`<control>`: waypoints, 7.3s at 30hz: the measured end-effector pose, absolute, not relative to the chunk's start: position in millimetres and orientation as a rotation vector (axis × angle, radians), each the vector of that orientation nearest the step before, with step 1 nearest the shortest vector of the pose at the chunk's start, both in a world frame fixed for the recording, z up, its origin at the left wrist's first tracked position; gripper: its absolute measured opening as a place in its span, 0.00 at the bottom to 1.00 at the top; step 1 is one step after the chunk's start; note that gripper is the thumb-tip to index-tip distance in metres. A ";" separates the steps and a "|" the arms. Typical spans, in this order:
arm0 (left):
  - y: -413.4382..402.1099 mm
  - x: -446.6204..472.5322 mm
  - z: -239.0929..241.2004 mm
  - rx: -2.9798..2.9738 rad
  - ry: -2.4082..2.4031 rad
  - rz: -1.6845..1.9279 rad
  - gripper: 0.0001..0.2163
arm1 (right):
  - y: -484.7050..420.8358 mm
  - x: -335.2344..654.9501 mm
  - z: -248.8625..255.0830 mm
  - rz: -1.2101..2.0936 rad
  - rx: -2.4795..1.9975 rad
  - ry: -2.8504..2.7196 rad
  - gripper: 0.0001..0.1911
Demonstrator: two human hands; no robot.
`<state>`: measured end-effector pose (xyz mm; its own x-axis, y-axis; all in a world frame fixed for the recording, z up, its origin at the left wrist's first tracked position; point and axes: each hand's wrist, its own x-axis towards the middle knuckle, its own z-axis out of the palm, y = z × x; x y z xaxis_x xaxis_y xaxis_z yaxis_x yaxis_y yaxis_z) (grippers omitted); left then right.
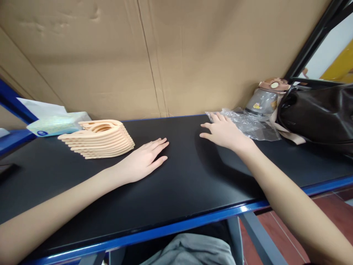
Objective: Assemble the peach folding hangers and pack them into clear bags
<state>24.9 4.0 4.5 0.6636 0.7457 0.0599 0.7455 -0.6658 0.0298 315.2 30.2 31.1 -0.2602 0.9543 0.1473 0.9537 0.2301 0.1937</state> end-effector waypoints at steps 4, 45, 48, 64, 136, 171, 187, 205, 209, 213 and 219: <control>4.4 24.8 4.0 2.870 1.281 0.107 0.27 | 32.9 323.4 31.6 0.420 2.004 2.237 0.28; 0.5 27.2 16.6 3.038 1.856 0.335 0.13 | -38.3 235.4 30.4 1.212 0.439 3.473 0.06; 0.8 26.4 14.6 3.033 1.853 0.297 0.11 | -43.5 231.4 26.0 1.335 0.261 3.386 0.05; 4.8 26.6 13.5 3.093 1.814 0.157 0.11 | -53.2 224.2 9.8 1.625 -0.360 3.442 0.11; -19.0 -15.8 14.8 2.657 1.165 -0.021 0.53 | 11.7 294.9 28.0 -2.270 2.086 2.327 0.22; -18.7 -20.1 13.3 2.699 1.098 0.031 0.45 | -8.7 275.8 9.1 -0.583 1.081 2.964 0.48; -19.8 -19.2 14.9 2.693 1.111 0.020 0.47 | -8.9 271.4 4.4 -0.486 0.974 3.066 0.46; -21.7 -21.5 19.2 2.833 1.153 -0.006 0.50 | 1.7 323.4 29.1 -0.796 1.294 2.826 0.38; -22.9 -20.5 28.6 3.087 1.066 0.196 0.46 | -0.3 316.9 30.4 -0.734 1.340 2.791 0.39; -26.4 -25.5 50.8 3.324 0.823 0.571 0.33 | -3.3 310.4 34.1 -0.672 1.292 2.849 0.34; -11.6 -58.2 79.2 3.262 1.166 1.016 0.25 | 2.6 311.7 35.3 -0.517 1.285 3.077 0.11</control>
